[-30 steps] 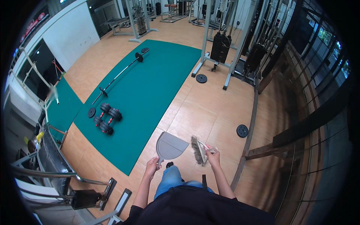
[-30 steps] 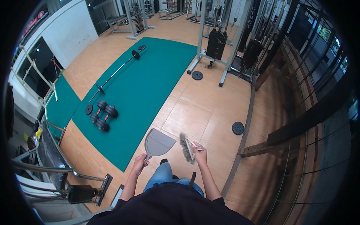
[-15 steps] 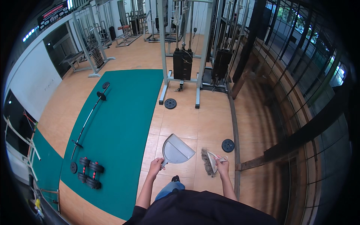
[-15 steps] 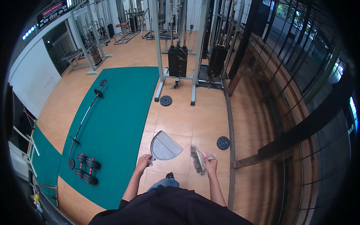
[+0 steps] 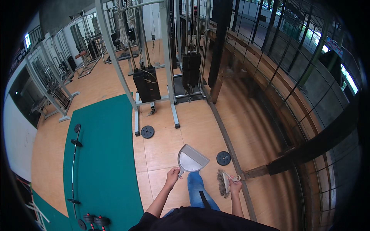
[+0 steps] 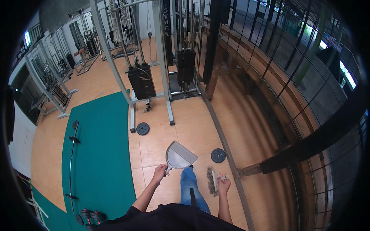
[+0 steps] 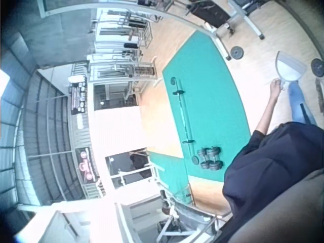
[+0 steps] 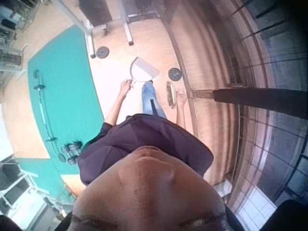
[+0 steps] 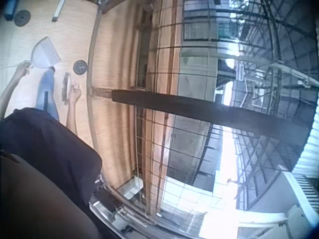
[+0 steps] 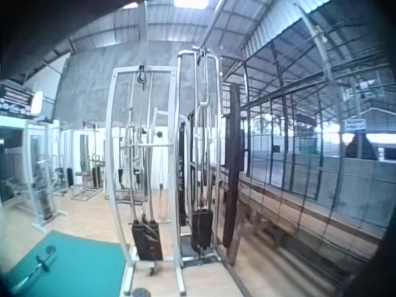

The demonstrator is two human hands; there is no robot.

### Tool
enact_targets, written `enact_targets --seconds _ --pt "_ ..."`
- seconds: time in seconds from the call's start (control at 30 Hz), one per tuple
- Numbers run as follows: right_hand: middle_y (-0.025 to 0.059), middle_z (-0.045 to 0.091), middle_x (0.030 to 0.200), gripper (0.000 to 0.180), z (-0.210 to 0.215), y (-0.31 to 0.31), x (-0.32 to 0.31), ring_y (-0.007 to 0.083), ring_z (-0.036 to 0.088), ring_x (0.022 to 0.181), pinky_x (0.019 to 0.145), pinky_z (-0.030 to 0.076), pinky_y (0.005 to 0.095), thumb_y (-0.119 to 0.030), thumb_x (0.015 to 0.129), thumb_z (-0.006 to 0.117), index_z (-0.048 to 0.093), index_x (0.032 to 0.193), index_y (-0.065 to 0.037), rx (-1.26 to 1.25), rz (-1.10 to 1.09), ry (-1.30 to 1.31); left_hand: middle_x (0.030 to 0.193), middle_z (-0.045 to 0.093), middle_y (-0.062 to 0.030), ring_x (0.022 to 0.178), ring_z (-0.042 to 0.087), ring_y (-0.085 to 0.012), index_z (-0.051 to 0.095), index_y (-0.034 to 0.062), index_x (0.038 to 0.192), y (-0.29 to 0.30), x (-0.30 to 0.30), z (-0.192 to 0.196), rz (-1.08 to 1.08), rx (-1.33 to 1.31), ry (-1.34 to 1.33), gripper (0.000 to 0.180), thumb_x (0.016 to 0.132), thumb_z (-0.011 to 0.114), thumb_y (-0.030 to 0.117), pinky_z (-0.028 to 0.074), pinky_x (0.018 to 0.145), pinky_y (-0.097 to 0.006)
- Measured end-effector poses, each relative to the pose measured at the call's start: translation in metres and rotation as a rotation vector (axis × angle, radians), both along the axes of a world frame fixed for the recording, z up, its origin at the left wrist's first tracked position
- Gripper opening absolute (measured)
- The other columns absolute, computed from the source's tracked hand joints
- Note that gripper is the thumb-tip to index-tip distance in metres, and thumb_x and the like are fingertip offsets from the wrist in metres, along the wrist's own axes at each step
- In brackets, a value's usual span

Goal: The person assembles dumbbells by sliding weight plates onto a bar and securing them with red collars. They then sweep the gym floor with a broom and dustpan and wipe a bench with a cloth.

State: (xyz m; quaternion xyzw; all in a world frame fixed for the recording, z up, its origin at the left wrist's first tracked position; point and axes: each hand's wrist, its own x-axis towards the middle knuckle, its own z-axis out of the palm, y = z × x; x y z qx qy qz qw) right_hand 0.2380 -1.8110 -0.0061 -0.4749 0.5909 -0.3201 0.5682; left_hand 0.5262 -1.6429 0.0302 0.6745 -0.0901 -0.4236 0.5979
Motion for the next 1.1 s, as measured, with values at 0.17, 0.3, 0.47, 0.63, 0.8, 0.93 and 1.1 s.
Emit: enact_targets --seconds 0.17,0.3,0.47,0.63,0.8,0.93,1.1 --pt "0.0017 0.064 0.087 0.025 0.003 -0.083 0.081 0.0067 0.058 0.070 0.057 0.044 0.0199 -0.008 0.081 0.067 0.062 0.104 -0.001 0.017 0.000 -0.083 0.075 0.061 -0.0035 0.052 0.055 -0.0089 0.058 0.0022 0.099 -0.065 0.056 -0.009 -0.012 0.038 0.023 0.026 0.092 0.050 0.026 0.037 0.047 -0.020" --pt "0.0015 0.064 0.086 0.023 0.025 -0.172 0.161 0.0057 0.057 0.072 0.058 0.044 0.0196 -0.009 0.082 0.065 0.062 0.104 -0.001 -0.043 0.093 -0.134 0.072 0.062 -0.0029 0.052 0.055 -0.0076 0.058 0.0025 0.097 -0.130 0.113 0.016 0.026 0.079 0.054 0.025 0.092 0.050 0.026 0.036 0.045 -0.019" --pt "0.0065 0.065 0.087 0.021 0.053 -0.260 0.257 0.0096 0.059 0.080 0.070 0.046 0.0224 -0.007 0.083 0.063 0.062 0.101 0.004 -0.141 0.291 -0.194 0.072 0.060 -0.0025 0.051 0.054 -0.0077 0.057 0.0022 0.100 -0.208 0.181 0.035 0.050 0.002 -0.036 0.025 0.092 0.049 0.024 0.034 0.046 -0.020" --pt "0.0045 0.065 0.086 0.022 0.030 -0.321 0.320 0.0079 0.059 0.073 0.058 0.045 0.0209 -0.012 0.087 0.059 0.062 0.106 -0.002 -0.155 0.479 -0.131 0.081 0.063 -0.0019 0.053 0.053 -0.0064 0.056 0.0046 0.106 -0.255 0.223 0.023 0.090 0.017 0.036 0.028 0.092 0.048 0.028 0.035 0.048 -0.018" --pt "0.0089 0.066 0.093 0.025 0.007 -0.363 0.382 0.0122 0.063 0.079 0.061 0.051 0.0233 -0.010 0.087 0.058 0.059 0.109 0.001 -0.059 0.508 -0.089 0.083 0.064 -0.0026 0.053 0.053 -0.0058 0.056 0.0045 0.104 -0.303 0.272 0.011 0.135 0.074 0.074 0.028 0.093 0.047 0.029 0.035 0.047 -0.018" --pt "0.0102 0.066 0.091 0.025 0.004 -0.415 0.429 0.0131 0.063 0.077 0.062 0.052 0.0249 -0.011 0.085 0.062 0.060 0.105 0.003 -0.045 0.517 -0.049 0.083 0.065 -0.0031 0.053 0.053 -0.0058 0.056 0.0046 0.102 -0.354 0.333 -0.005 0.172 0.066 0.083 0.027 0.093 0.047 0.028 0.034 0.045 -0.017" --pt "0.0070 0.066 0.086 0.024 0.042 -0.505 0.489 0.0114 0.062 0.073 0.061 0.051 0.0244 -0.013 0.082 0.066 0.063 0.100 0.002 -0.058 0.566 0.030 0.077 0.063 -0.0035 0.051 0.053 -0.0068 0.057 0.0023 0.101 -0.447 0.407 0.028 0.176 -0.023 0.086 0.026 0.092 0.048 0.025 0.035 0.045 -0.019"
